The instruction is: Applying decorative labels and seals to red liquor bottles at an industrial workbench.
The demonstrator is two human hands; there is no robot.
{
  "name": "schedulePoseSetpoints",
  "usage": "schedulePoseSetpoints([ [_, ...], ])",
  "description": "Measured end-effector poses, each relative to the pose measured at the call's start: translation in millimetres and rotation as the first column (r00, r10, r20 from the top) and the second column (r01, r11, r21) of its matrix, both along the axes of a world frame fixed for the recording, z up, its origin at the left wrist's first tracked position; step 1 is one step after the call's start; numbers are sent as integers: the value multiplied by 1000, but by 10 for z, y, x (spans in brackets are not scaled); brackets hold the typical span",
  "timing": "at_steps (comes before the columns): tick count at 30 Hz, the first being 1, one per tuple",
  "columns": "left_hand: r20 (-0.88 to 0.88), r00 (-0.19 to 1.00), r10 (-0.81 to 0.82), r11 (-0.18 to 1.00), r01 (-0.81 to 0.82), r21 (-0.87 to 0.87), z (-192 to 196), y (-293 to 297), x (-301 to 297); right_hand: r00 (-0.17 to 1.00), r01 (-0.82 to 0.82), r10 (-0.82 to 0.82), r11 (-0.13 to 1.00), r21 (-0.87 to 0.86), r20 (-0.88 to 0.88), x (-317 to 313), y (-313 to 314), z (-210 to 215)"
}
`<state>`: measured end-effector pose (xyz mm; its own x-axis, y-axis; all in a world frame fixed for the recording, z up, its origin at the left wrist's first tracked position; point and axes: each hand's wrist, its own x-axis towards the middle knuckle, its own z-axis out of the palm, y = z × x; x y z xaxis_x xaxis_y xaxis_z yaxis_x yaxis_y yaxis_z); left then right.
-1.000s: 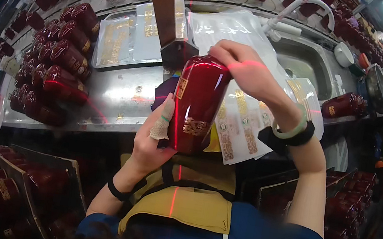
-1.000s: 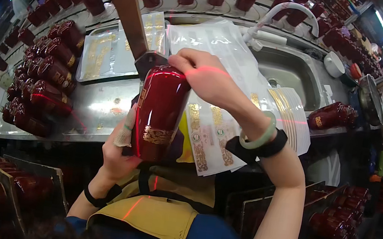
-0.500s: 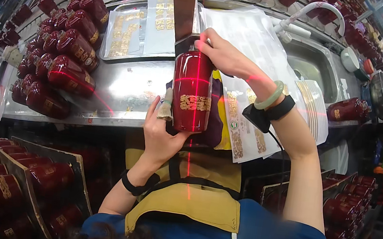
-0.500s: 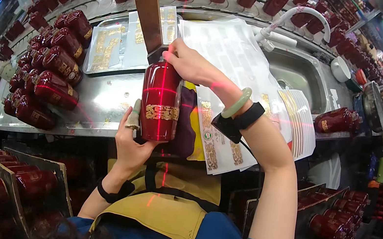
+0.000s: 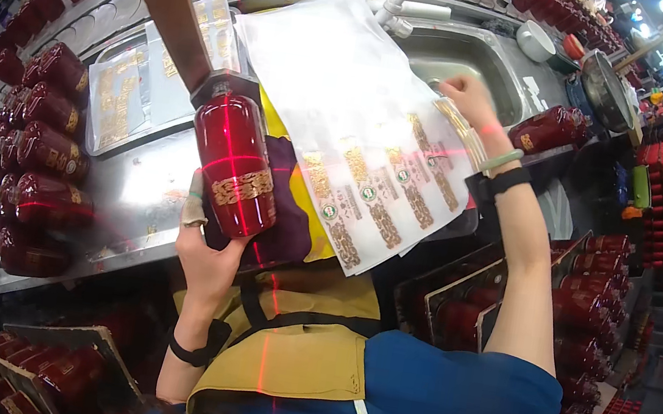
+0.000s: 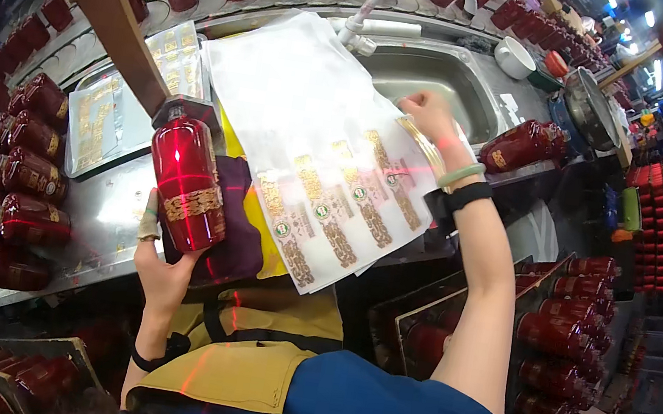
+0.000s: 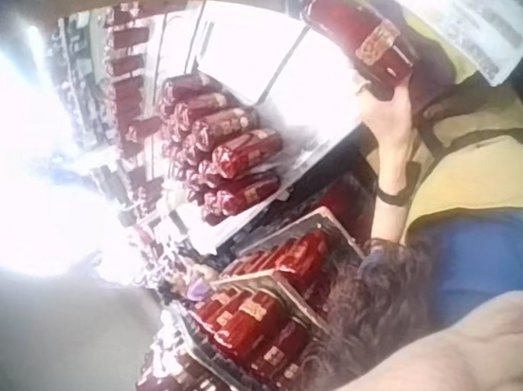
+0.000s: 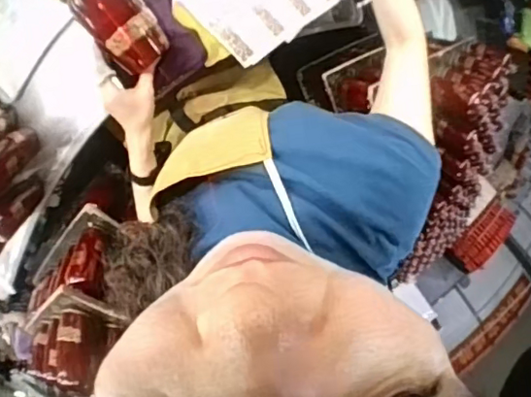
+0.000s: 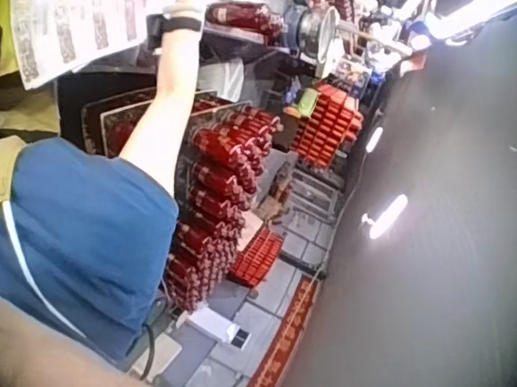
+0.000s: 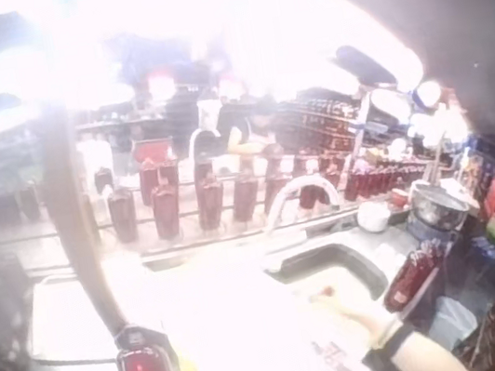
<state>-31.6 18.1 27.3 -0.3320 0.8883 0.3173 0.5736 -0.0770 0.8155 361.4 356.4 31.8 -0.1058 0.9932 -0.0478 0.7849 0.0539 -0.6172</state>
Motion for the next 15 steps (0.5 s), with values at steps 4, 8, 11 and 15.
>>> schedulePoseSetpoints([
  [4,-6,1000,24,1000,-24,18,49,27,79,955,168,-158,985,-22,249,786,133,-156],
  [8,-73,997,13,1000,-13,9,32,34,44,933,173,-166,985,6,320,1021,199,-294],
  [11,-87,996,13,1000,-14,-6,26,48,45,911,252,-252,967,43,326,1161,379,-311],
  [15,6,1000,19,999,-19,-51,43,50,63,942,85,-89,996,25,323,1162,433,-258],
])
